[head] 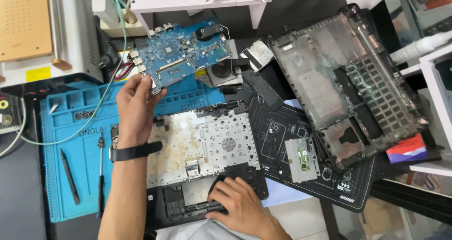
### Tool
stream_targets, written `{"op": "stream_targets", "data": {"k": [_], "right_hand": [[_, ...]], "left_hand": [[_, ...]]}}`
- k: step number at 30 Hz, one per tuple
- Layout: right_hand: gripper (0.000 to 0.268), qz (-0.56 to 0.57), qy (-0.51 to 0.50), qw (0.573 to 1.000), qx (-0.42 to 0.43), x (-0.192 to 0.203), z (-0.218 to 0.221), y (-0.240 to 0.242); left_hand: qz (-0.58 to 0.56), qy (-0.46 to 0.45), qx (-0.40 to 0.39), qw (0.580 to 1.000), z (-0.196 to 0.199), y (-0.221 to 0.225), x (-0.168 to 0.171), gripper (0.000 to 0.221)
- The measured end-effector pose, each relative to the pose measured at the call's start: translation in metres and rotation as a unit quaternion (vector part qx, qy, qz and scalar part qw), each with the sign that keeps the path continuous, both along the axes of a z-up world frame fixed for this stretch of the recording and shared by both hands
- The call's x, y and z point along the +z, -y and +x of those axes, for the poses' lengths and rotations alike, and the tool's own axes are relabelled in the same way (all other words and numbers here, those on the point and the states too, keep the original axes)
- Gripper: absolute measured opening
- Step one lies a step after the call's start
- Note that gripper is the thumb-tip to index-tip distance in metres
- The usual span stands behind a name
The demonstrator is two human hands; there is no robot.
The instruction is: The person uses a screwdriver to remove screws from the metal shielding of a disassembled laptop. They then lift the motherboard out of the chassis and place it back down, followed by connecting a small ribbon cable to the board.
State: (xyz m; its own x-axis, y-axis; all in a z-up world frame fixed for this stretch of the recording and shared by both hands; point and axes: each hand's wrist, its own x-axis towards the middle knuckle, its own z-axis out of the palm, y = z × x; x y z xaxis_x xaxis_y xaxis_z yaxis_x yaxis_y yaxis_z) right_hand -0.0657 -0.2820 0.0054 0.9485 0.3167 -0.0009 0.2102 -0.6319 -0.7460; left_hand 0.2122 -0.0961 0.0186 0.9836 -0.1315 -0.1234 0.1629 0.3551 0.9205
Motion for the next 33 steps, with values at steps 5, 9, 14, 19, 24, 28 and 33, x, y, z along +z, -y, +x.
{"op": "stream_targets", "data": {"k": [5,9,14,19,24,28,33], "right_hand": [[0.035,-0.021,-0.007,1.0,-0.01,0.01,0.002,-0.003],[0.032,-0.021,0.026,0.999,-0.024,0.022,0.005,-0.004],[0.034,0.114,-0.004,0.982,-0.148,0.04,0.028,0.01],[0.057,0.173,0.103,0.933,-0.297,0.066,0.07,0.025],[0.066,0.228,0.071,0.917,-0.32,0.024,0.085,0.043],[0.068,0.31,0.06,0.897,-0.31,0.016,0.076,0.046],[0.074,0.429,0.003,0.851,-0.304,0.028,0.073,0.055]], "left_hand": [[0.007,-0.023,0.019,1.0,-0.052,-0.028,0.021,0.01],[0.071,0.021,0.024,0.997,-0.093,-0.041,0.041,0.023],[0.112,0.05,0.052,0.991,-0.125,-0.062,0.015,0.02],[0.147,0.064,0.063,0.985,-0.149,-0.065,0.006,0.019],[0.187,0.045,0.007,0.981,-0.169,-0.057,0.022,0.022],[0.164,0.053,-0.007,0.985,-0.174,-0.049,0.028,0.024],[0.146,0.039,-0.01,0.989,-0.182,-0.045,0.018,0.026]]}}
